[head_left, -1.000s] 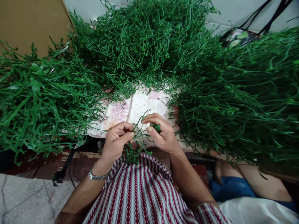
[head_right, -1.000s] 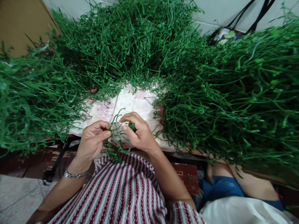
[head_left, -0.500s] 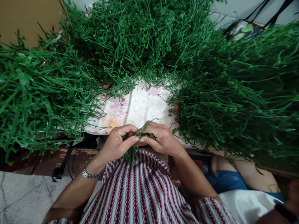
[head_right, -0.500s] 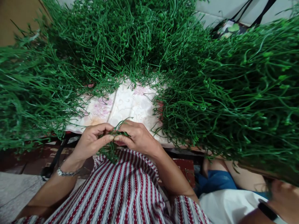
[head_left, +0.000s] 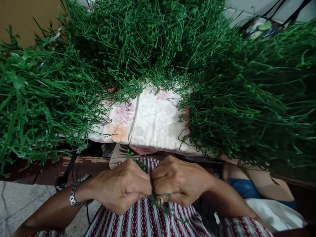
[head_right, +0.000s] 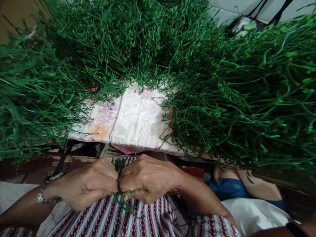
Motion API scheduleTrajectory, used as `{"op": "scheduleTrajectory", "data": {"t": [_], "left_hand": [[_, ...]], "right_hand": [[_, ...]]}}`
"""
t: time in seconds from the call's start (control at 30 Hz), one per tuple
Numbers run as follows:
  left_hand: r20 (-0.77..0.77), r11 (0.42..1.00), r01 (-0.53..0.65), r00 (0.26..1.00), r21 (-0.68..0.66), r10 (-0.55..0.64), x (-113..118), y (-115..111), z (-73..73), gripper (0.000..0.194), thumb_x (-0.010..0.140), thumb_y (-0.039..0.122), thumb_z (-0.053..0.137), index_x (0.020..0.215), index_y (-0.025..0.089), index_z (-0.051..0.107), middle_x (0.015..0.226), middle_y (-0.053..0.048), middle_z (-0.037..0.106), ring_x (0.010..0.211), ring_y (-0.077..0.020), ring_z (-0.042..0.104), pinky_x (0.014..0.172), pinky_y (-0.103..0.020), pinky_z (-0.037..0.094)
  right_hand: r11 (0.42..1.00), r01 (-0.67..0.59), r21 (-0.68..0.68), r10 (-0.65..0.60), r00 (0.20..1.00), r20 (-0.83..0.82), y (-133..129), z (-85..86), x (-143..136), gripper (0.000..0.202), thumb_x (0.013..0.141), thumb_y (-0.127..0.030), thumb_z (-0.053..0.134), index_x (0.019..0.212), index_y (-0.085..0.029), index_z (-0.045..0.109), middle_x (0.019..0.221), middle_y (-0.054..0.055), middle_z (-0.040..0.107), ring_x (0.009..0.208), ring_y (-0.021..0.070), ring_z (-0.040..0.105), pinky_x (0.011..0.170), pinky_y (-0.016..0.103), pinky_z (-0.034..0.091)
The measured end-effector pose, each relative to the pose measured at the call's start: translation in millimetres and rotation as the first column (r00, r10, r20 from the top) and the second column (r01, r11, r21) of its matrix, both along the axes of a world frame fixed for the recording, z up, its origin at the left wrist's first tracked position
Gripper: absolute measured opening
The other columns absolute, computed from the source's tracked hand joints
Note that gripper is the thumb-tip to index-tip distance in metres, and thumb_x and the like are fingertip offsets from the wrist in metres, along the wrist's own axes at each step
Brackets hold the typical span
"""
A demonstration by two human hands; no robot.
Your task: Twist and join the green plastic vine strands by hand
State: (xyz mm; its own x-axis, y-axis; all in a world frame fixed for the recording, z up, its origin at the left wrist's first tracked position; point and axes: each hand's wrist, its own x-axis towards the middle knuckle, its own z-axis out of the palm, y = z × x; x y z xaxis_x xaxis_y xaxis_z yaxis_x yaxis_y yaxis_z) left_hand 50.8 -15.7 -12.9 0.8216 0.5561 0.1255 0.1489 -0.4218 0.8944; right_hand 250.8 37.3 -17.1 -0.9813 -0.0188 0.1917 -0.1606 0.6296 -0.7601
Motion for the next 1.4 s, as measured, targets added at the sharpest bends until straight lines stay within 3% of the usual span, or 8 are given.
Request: {"op": "scheduleTrajectory", "data": {"t": [0.43, 0.57, 0.73, 0.8, 0.9, 1.13, 1.3, 1.4], "left_hand": [[0.116, 0.994, -0.065, 0.990, -0.089, 0.076, -8, -5, 0.5, 0.018, 0.074, 0.003, 0.040, 0.067, 0.016, 0.051, 0.054, 0.000, 0.047, 0.053, -0.0122, 0.045, 0.053, -0.027, 0.031], [0.167, 0.947, -0.255, 0.943, -0.195, 0.288, -27, -1, 0.0, 0.020, 0.080, 0.007, 0.044, 0.073, 0.017, 0.060, 0.053, 0.000, 0.052, 0.049, -0.0104, 0.046, 0.050, -0.024, 0.033], [0.006, 0.594, -0.686, 0.653, -0.420, 0.758, -25, 14, -15.4, 0.008, 0.074, 0.018, 0.063, 0.066, 0.016, 0.063, 0.061, 0.000, 0.058, 0.055, -0.0079, 0.048, 0.051, -0.018, 0.035], [0.001, 0.450, -0.698, 0.542, -0.557, 0.841, -17, 22, -22.3, 0.008, 0.071, 0.022, 0.067, 0.068, 0.015, 0.064, 0.059, 0.001, 0.055, 0.050, -0.0058, 0.043, 0.046, -0.016, 0.031], [0.031, 0.356, -0.629, 0.466, -0.691, 0.884, -5, 34, -28.0, 0.014, 0.067, 0.027, 0.070, 0.067, 0.015, 0.063, 0.056, 0.002, 0.053, 0.045, -0.0043, 0.038, 0.041, -0.015, 0.027], [0.117, 0.392, -0.679, 0.414, -0.621, 0.903, 9, 46, -30.4, 0.010, 0.068, 0.022, 0.068, 0.067, 0.015, 0.061, 0.056, 0.004, 0.053, 0.049, -0.0064, 0.043, 0.046, -0.016, 0.035], [0.061, 0.434, -0.810, 0.448, -0.394, 0.892, 11, 46, -28.7, 0.007, 0.071, 0.017, 0.062, 0.066, 0.014, 0.060, 0.057, 0.004, 0.053, 0.054, -0.0075, 0.044, 0.051, -0.018, 0.035], [0.096, 0.394, -0.793, 0.397, -0.464, 0.913, 13, 51, -30.0, 0.009, 0.069, 0.015, 0.062, 0.061, 0.014, 0.057, 0.056, 0.004, 0.052, 0.053, -0.0073, 0.044, 0.051, -0.018, 0.034]], "right_hand": [[0.992, 0.093, -0.082, -0.105, 0.983, -0.149, -3, 7.3, 5, 0.041, 0.094, -0.030, 0.033, 0.055, -0.019, 0.036, 0.052, -0.001, 0.038, 0.053, 0.0107, 0.036, 0.053, 0.026, 0.031], [0.894, 0.373, -0.247, -0.427, 0.878, -0.217, 5, 19.5, 24, 0.030, 0.090, -0.026, 0.045, 0.061, -0.017, 0.045, 0.052, -0.002, 0.039, 0.052, 0.0091, 0.039, 0.055, 0.026, 0.030], [0.810, 0.557, -0.182, -0.583, 0.796, -0.160, 24, 11.3, 22, 0.013, 0.085, -0.016, 0.051, 0.073, -0.015, 0.054, 0.063, 0.002, 0.052, 0.061, 0.0096, 0.049, 0.057, 0.023, 0.036], [0.734, 0.664, -0.142, -0.679, 0.719, -0.151, 30, 2.4, 14, 0.010, 0.085, -0.014, 0.050, 0.078, -0.014, 0.056, 0.068, 0.003, 0.056, 0.065, 0.0098, 0.052, 0.060, 0.022, 0.039], [0.655, 0.750, -0.088, -0.753, 0.640, -0.151, 33, -7.5, -3, 0.012, 0.086, -0.013, 0.049, 0.094, -0.015, 0.058, 0.085, 0.005, 0.064, 0.077, 0.0102, 0.059, 0.068, 0.020, 0.043], [0.679, 0.689, -0.254, -0.703, 0.710, 0.045, 28, -18.4, -39, 0.025, 0.087, -0.028, 0.049, 0.107, -0.013, 0.055, 0.089, 0.003, 0.061, 0.080, 0.0109, 0.057, 0.072, 0.020, 0.043], [0.685, 0.712, -0.153, -0.690, 0.702, 0.179, 28, -24.8, -41, 0.018, 0.085, -0.026, 0.046, 0.073, -0.013, 0.051, 0.061, -0.005, 0.042, 0.055, 0.0058, 0.038, 0.051, 0.017, 0.028], [0.661, 0.746, -0.083, -0.739, 0.666, 0.102, 24, -28.8, -46, 0.020, 0.086, -0.023, 0.043, 0.067, -0.015, 0.044, 0.059, -0.004, 0.041, 0.054, 0.0061, 0.037, 0.052, 0.019, 0.026]]}}
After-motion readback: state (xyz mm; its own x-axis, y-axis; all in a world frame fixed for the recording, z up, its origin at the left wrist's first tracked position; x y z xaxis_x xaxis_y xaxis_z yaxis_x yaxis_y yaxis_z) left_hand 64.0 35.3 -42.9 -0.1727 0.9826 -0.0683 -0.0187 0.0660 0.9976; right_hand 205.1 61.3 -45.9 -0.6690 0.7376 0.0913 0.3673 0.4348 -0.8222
